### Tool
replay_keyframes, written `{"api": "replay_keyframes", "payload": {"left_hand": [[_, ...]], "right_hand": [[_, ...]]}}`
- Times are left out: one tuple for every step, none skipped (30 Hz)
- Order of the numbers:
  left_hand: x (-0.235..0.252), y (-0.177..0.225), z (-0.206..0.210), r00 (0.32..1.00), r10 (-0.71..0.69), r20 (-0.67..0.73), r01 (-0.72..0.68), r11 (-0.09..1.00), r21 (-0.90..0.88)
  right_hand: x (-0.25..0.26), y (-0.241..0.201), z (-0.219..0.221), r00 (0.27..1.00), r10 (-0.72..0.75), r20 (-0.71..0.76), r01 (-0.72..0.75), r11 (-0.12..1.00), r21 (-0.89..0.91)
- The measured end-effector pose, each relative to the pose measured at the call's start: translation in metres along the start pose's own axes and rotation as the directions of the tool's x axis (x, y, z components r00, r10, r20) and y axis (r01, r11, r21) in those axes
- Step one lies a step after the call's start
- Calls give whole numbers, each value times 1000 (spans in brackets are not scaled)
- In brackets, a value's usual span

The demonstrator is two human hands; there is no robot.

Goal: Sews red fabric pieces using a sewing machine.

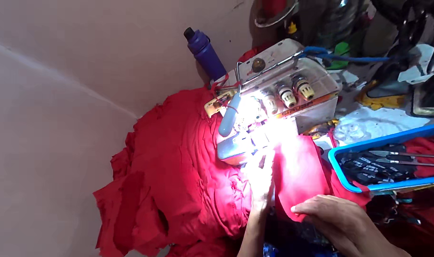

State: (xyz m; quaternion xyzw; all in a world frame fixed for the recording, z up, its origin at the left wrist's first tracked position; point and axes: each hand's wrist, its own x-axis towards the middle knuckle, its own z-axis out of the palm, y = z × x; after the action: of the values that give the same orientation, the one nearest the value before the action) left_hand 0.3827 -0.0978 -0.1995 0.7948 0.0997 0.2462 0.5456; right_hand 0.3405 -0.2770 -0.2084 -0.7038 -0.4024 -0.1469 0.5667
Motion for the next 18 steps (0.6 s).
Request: {"api": "replay_keyframes", "payload": {"left_hand": [[-2,3,1,999,40,-36,-42,997,-65],[-3,7,1,996,75,-54,-82,987,-136],[-5,12,0,995,97,-40,-103,971,-214],[-7,20,-1,995,99,3,-93,951,-296],[-10,30,-3,995,84,60,-55,925,-377],[-12,37,-4,991,69,113,-11,894,-447],[-15,43,-6,986,67,154,17,871,-490],[-18,47,-7,982,77,171,22,859,-512],[-20,50,-9,977,101,186,14,846,-532],[-22,52,-11,973,120,195,6,837,-547],[-23,54,-12,971,133,197,-4,838,-545],[-24,55,-13,970,141,197,-13,843,-537],[-25,55,-14,970,142,199,-16,849,-529],[-26,56,-15,971,134,199,-11,855,-519],[-26,57,-14,974,120,194,-5,861,-508],[-28,57,-14,976,109,190,0,867,-498],[-29,58,-14,978,98,185,5,872,-489],[-31,59,-15,979,91,182,8,875,-484]], "right_hand": [[7,2,-1,1000,5,-29,-4,999,34],[14,4,-1,998,5,-62,-1,997,72],[23,6,-2,995,11,-101,1,994,114],[32,5,-3,990,34,-140,-13,989,149],[42,4,-4,982,74,-176,-43,984,175],[51,3,-5,970,117,-212,-74,977,198],[59,3,-4,957,152,-245,-99,971,216],[65,4,-4,945,175,-275,-114,967,227],[70,6,-3,936,193,-293,-128,966,227],[73,8,-4,933,209,-293,-146,964,223],[75,8,-4,933,225,-280,-161,959,232],[75,8,-5,933,241,-266,-175,953,249],[74,7,-5,933,255,-254,-187,947,263],[72,6,-5,933,266,-244,-196,941,276],[70,5,-4,930,280,-238,-206,934,293],[68,4,-2,926,293,-238,-215,928,306],[67,3,-1,921,305,-243,-224,924,310],[66,3,0,916,313,-250,-231,923,309]]}}
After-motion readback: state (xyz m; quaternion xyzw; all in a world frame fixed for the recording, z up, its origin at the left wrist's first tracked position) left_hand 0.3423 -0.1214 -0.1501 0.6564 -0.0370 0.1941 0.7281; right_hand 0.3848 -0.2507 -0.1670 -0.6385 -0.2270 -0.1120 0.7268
